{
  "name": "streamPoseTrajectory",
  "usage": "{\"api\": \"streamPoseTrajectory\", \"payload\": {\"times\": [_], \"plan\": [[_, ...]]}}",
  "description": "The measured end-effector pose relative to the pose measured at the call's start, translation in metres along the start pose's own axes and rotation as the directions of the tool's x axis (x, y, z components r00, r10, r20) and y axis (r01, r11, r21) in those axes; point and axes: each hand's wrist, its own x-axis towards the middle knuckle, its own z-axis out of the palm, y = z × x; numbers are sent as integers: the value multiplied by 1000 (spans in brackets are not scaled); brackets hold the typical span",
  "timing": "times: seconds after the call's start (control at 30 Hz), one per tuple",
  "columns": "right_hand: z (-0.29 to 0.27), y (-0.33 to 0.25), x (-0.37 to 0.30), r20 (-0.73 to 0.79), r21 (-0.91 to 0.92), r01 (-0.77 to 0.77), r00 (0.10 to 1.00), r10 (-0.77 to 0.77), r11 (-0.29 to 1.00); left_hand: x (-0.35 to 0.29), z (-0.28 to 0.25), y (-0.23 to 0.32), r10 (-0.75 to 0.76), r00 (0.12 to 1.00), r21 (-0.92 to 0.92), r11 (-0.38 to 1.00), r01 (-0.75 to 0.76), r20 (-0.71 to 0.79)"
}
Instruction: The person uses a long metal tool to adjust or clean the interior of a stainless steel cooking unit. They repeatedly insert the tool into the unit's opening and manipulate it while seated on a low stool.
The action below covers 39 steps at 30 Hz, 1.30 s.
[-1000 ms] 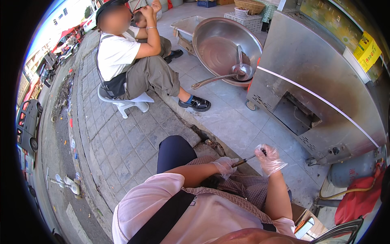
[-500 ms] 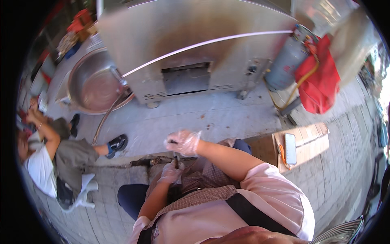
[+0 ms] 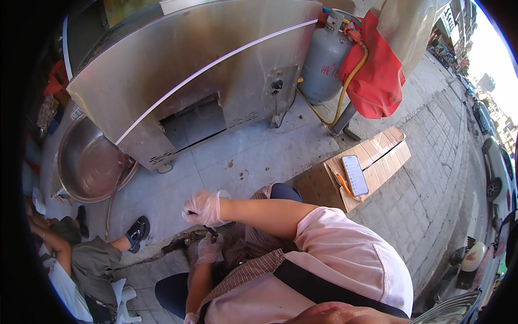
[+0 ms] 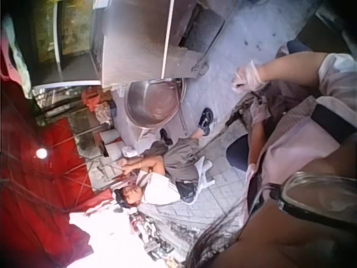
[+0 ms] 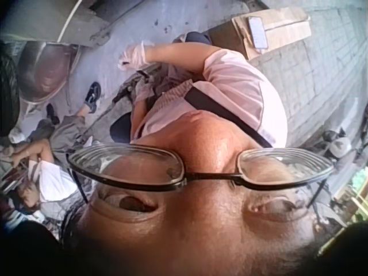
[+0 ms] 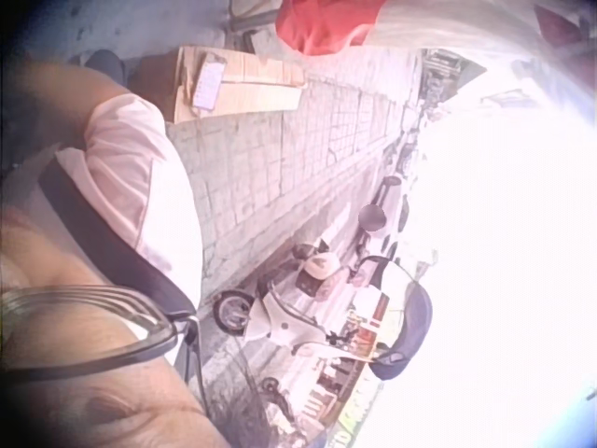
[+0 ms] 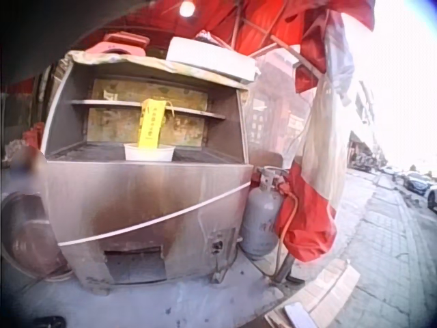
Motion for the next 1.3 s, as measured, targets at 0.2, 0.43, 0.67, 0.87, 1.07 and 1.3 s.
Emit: {"api": "streamPoseTrajectory", "payload": {"times": [0.2, 0.43, 0.67, 0.87, 1.07, 1.3], "plan": [[5, 1, -5, 5, 75, 25, 1000, -26, 997, 4, 4, -13, 18, 1000, -80, 997, -18, 6], [6, 7, 2, -7, 67, 46, 999, -46, 997, 4, 7, -12, -45, 999, -131, 990, 45, 6], [6, 7, 1, -13, 97, 62, 998, -61, 993, 5, 9, -27, 57, 998, -123, 991, -57, -2], [8, 7, 2, -21, -80, 71, 997, -73, 994, 13, 16, -35, -35, 997, -127, 991, 42, 63], [8, 5, -2, -48, -2, 29, 998, -29, 1000, 11, 14, -30, -21, 1000, -76, 997, 22, 9], [12, 8, 4, -52, -82, 50, 997, -54, 995, 16, 19, -37, 2, 1000, -110, 994, -3, -4]]}}
